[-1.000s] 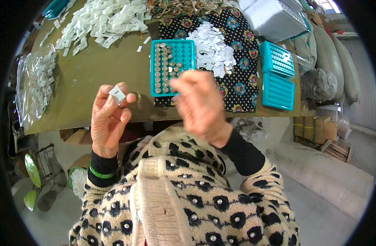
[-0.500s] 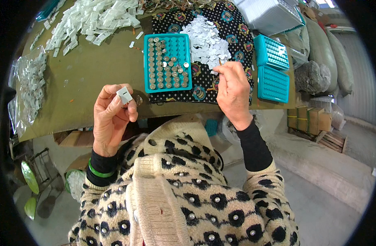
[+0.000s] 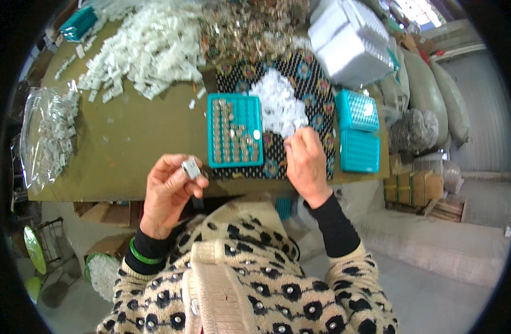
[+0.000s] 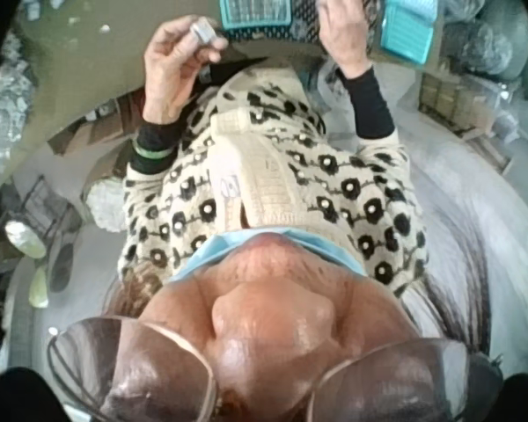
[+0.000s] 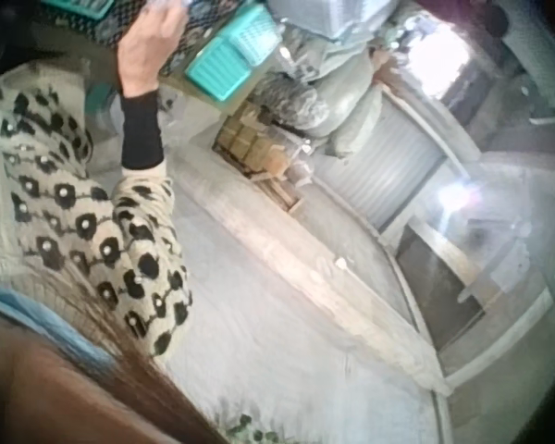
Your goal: The person opens a plastic bag of small metal parts, then repeatedly picks white plastic housings and metal components from the table, inserts the metal parts into the housings, and places the assembled units back on the table. The person works one unit at a time with both hands.
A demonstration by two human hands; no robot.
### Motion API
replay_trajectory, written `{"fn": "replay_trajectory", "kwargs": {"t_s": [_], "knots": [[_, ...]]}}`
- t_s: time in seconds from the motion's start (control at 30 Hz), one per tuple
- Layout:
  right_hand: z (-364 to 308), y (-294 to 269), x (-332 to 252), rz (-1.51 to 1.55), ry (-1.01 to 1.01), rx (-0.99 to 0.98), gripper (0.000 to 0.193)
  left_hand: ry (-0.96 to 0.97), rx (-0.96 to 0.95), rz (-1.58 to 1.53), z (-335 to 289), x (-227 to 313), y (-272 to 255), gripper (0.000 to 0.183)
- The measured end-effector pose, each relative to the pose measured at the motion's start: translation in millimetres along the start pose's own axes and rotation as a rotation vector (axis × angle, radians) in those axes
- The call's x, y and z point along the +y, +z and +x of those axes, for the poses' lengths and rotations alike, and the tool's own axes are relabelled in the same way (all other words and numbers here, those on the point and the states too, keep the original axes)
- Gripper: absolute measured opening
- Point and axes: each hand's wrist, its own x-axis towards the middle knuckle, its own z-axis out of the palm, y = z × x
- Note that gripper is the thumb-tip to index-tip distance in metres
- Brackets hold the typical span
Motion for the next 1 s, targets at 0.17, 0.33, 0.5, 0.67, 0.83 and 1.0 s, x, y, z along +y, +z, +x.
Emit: {"fn": "replay_trajectory", "kwargs": {"t_s": [0.17,0.33,0.5,0.67,0.83,1.0], "knots": [[7.7,-3.2,-11.5,0.175,0.050,0.065,0.008,-0.017,0.043,0.039,-4.6,5.8,5.9,0.015],[16.6,-11.1,-44.8,0.726,0.306,-0.060,0.004,0.003,0.076,0.150,-6.1,9.7,12.6,0.016],[35.7,-7.0,-82.5,1.077,0.161,-0.120,0.007,-0.034,0.128,0.141,-4.3,14.1,20.2,0.019],[44.5,5.0,-109.3,0.852,-0.001,0.014,0.012,-0.077,0.078,-0.053,-2.4,14.7,22.5,0.023],[49.0,13.7,-115.3,0.802,-0.145,0.085,0.014,-0.100,0.031,-0.123,-2.0,14.9,20.4,0.023],[51.1,16.6,-112.1,0.739,-0.207,0.072,0.015,-0.139,-0.017,-0.189,-0.3,14.6,15.9,0.022]]}}
